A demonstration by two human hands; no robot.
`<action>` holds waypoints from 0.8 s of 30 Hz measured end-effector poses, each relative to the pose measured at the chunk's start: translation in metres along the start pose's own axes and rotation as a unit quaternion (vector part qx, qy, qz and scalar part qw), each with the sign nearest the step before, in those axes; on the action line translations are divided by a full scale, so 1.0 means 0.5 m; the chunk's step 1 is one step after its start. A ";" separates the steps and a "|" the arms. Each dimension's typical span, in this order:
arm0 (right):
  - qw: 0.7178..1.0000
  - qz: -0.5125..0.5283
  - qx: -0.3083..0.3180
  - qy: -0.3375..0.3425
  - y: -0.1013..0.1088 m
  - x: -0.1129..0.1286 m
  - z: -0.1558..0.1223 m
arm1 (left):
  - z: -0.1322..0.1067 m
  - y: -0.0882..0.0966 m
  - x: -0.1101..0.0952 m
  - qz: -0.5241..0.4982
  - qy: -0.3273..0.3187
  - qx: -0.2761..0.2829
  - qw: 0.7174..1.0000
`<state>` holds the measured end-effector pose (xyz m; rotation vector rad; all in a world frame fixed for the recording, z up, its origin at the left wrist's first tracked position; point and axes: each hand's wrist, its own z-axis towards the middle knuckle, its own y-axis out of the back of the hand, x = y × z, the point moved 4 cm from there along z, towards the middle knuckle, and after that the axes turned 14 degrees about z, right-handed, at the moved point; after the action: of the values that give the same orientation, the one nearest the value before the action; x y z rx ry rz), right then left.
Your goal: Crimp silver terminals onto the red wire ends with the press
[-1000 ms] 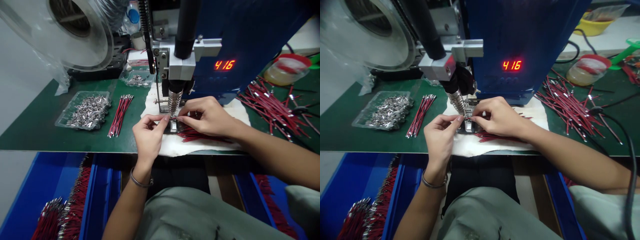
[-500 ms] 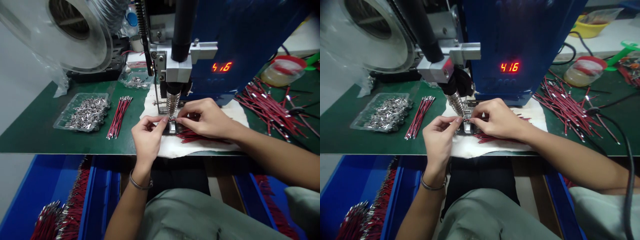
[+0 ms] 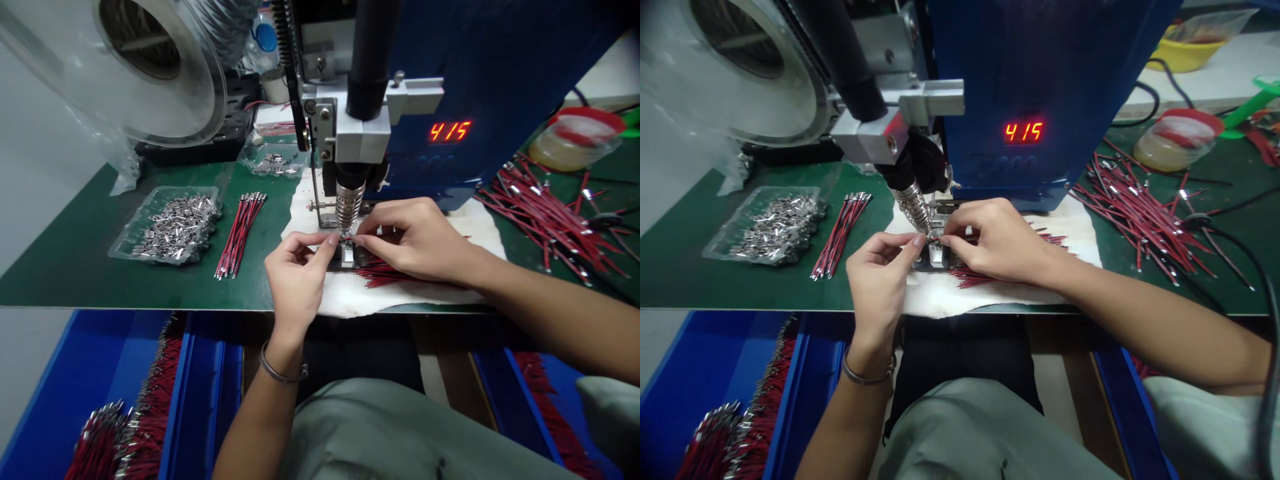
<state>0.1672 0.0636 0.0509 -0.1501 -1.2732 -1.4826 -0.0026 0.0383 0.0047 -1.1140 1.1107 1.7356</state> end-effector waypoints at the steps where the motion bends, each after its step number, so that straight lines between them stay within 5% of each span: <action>1: 1.000 0.000 0.000 -0.001 0.000 -0.001 0.000 | 0.000 0.000 0.001 0.000 0.000 0.001 1.000; 24: 0.999 0.011 -0.018 -0.037 -0.001 0.002 0.003 | 0.001 0.001 -0.002 -0.001 -0.001 0.006 1.000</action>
<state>0.1657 0.0639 0.0517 -0.2434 -1.2996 -1.4937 -0.0028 0.0387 0.0059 -1.1053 1.1184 1.7255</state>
